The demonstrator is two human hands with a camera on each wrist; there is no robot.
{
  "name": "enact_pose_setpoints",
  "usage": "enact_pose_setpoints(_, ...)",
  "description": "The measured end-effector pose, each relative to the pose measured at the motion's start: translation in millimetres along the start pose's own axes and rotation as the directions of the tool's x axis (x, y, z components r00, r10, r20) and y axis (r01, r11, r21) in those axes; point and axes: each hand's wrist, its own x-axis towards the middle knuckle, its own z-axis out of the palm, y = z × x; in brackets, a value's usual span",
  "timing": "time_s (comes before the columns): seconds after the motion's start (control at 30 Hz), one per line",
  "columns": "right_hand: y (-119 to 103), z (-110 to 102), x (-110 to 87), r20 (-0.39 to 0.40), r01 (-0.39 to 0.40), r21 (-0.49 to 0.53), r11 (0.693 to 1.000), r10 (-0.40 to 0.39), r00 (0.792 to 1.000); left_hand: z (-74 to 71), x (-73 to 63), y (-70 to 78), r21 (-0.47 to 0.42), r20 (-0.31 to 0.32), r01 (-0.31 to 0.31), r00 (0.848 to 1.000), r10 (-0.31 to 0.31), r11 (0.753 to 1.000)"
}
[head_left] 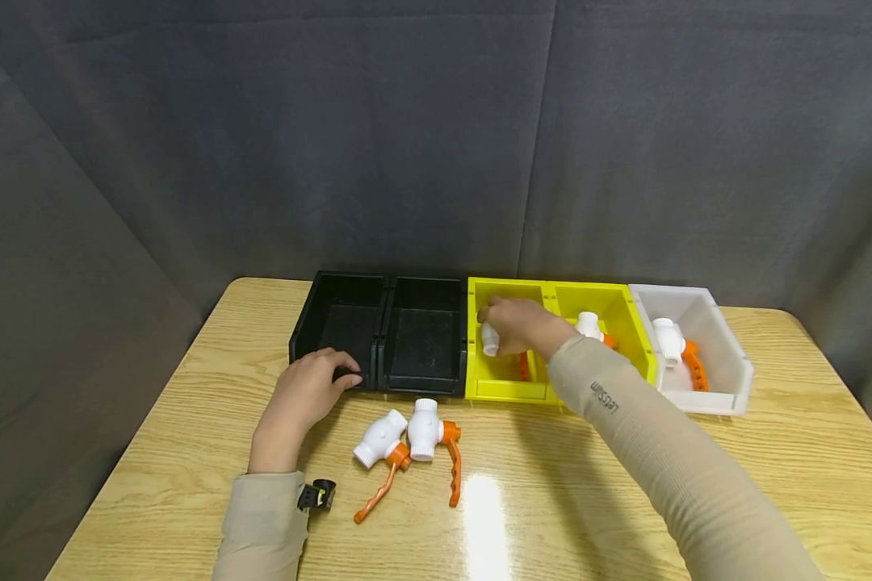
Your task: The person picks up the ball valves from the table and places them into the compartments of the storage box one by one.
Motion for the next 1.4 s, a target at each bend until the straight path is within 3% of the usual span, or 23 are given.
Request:
enact_pose_setpoints(0.73, -2.4, 2.7, -0.1, 0.015, -0.024, -0.056, 0.998, 0.025, 1.0, 0.9, -1.4, 0.7, 0.001, -0.004, 0.003, 1.0, -0.003, 1.0)
enact_pose_setpoints(1.4, 1.2, 0.9, -7.0, 0.0, -0.011, -0.028, 1.0, 0.011, 1.0, 2.3, -0.9, -0.4, 0.002, -0.009, 0.004, 1.0, -0.004, 1.0)
